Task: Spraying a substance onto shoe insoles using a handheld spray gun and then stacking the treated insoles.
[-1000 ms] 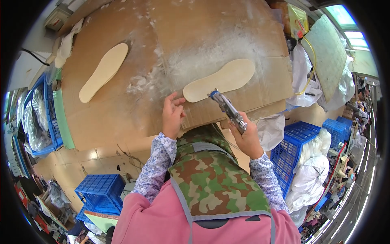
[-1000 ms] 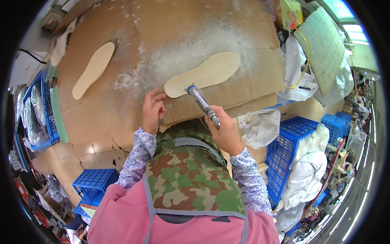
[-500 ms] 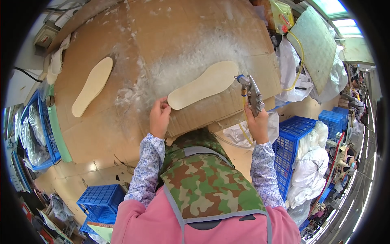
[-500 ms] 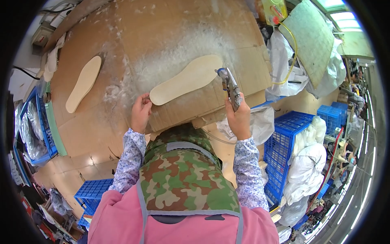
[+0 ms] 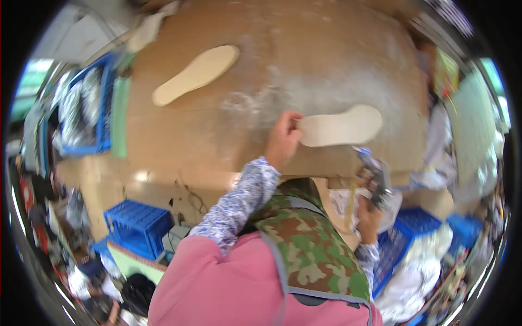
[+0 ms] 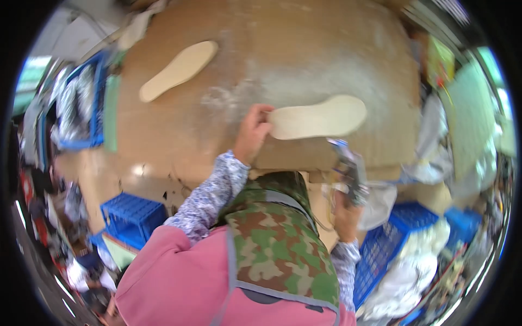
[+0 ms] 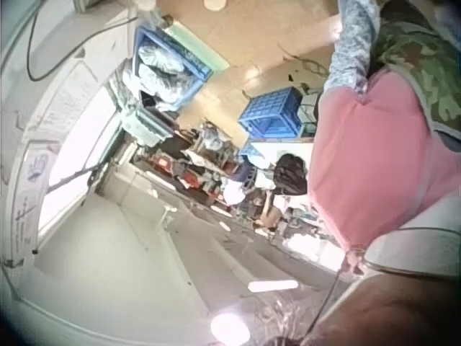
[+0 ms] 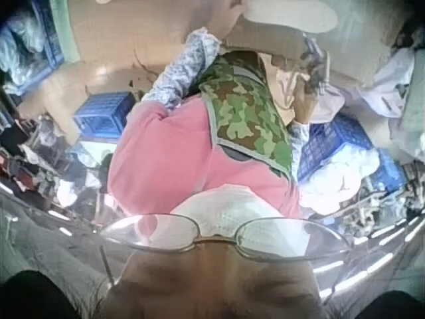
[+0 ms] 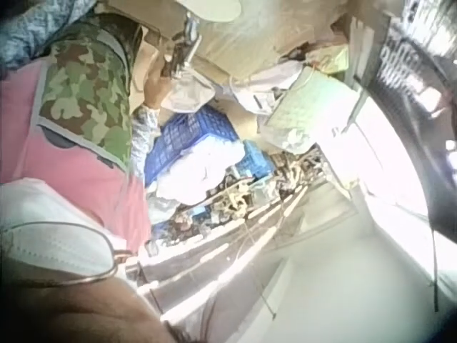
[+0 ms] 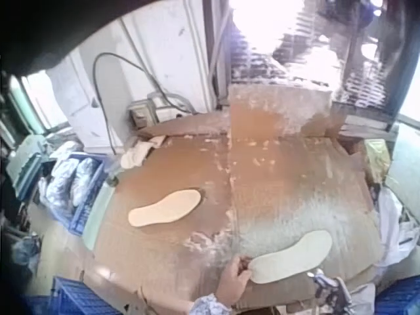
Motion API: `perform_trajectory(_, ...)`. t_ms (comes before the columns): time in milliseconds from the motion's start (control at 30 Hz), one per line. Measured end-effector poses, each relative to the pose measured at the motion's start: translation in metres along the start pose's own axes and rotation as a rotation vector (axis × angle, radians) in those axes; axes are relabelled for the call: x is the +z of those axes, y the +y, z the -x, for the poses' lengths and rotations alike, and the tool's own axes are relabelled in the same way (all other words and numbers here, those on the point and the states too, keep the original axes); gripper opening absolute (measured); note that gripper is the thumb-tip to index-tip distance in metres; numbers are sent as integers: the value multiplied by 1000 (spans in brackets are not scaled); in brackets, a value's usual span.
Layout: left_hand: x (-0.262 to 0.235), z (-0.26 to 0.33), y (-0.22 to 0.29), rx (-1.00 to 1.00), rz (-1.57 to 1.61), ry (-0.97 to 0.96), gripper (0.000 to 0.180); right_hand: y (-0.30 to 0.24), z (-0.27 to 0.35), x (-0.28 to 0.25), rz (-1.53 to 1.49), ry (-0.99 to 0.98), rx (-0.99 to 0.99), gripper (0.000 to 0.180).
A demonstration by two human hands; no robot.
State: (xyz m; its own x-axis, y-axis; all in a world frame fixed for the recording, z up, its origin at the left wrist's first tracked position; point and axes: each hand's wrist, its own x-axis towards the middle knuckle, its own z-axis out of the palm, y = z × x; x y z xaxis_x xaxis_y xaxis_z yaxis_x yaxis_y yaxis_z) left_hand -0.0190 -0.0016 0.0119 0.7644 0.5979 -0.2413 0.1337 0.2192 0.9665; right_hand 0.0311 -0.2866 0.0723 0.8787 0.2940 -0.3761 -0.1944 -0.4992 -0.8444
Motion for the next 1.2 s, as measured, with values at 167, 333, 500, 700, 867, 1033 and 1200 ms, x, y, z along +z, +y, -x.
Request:
perform_trajectory(167, -85, 42, 58, 30, 250, 118, 35, -7, -7, -15, -55, 44, -112, 38)
perform_trajectory(333, -211, 99, 60, 111, 162, 506, 37, -15, -8, 0, 76, -85, -104, 34)
perform_trajectory(500, -358, 141, 7, 73, 109, 808, 36, -22, -11, 23, 65, -153, -151, 29)
perform_trajectory(700, -470, 161, -84, -299, -46, 1058, 36, -25, -12, 30, 170, -167, -173, 34)
perform_trajectory(867, -475, 130, -91, -333, -1451, 966, 44, -23, -8, 31, 173, -104, -141, 34)
perform_trajectory(1033, -398, 25, -50, -29, -1414, 771, 68, -31, -1, 39, 193, -58, -147, 32)
perform_trajectory(1200, -323, -78, -28, 203, -1472, 542, 82, -35, 7, 41, 156, -9, -151, 13)
